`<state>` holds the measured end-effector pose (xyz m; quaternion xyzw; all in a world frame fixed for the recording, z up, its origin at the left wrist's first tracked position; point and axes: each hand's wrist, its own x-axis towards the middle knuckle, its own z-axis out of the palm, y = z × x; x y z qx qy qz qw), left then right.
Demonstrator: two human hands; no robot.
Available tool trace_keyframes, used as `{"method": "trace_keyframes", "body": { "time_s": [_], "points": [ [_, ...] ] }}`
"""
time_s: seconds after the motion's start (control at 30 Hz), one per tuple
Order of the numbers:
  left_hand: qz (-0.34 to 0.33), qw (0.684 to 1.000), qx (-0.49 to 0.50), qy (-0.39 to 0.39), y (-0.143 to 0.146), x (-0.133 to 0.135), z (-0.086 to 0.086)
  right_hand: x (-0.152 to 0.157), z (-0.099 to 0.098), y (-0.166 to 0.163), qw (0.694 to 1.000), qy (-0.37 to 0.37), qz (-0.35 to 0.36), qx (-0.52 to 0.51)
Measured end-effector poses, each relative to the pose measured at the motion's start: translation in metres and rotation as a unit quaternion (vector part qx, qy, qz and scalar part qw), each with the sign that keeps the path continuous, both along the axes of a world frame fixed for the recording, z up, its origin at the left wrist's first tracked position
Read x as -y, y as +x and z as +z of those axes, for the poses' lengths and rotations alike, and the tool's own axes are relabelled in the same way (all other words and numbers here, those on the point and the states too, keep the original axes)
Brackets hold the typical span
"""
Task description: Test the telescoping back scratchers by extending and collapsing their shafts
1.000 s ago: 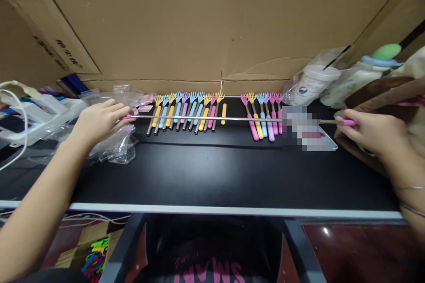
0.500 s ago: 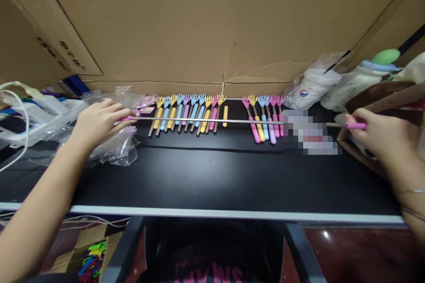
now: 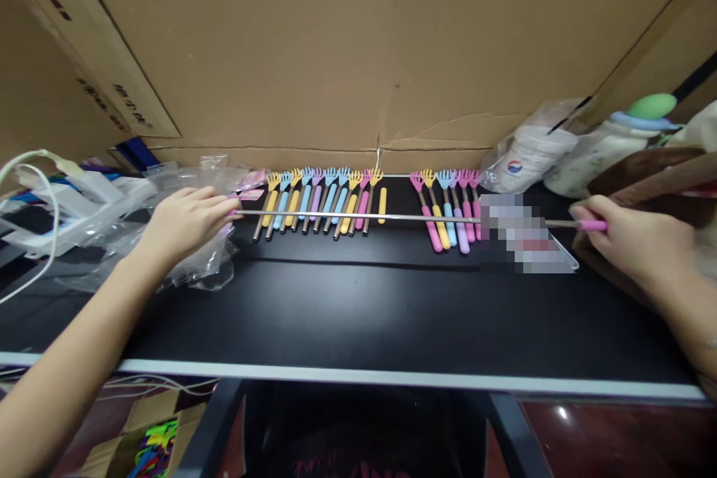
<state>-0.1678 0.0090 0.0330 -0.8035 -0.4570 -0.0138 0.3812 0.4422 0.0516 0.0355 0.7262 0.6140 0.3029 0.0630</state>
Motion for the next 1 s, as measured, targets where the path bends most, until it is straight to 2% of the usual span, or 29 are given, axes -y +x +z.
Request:
{"method": "trace_keyframes", "body": {
  "time_s": [0.13,0.33,0.53,0.63,0.8,1.0],
  "points": [
    [-0.055,0.998,0.009,-0.002,0.038,-0.005,-0.003,0.009,0.000,-0.042,0.997,0.016,0.076,0.024],
    [-0.127,0.991,0.040,-0.023,0.106,-0.005,-0.001,0.017,0.002,-0.116,0.975,-0.039,0.220,0.012],
    [-0.170,0.981,0.069,-0.066,0.170,0.007,0.003,0.036,0.002,-0.175,0.954,-0.078,0.287,-0.019],
    [-0.172,0.981,0.070,-0.063,0.182,0.008,0.003,0.041,0.003,-0.188,0.949,-0.092,0.300,-0.034],
    [-0.173,0.981,0.076,-0.036,0.181,0.002,0.000,0.037,0.002,-0.190,0.949,-0.072,0.305,-0.040],
    [-0.166,0.979,0.089,-0.071,0.186,-0.001,-0.009,0.035,0.000,-0.191,0.946,-0.047,0.321,-0.014]
  ]
}}
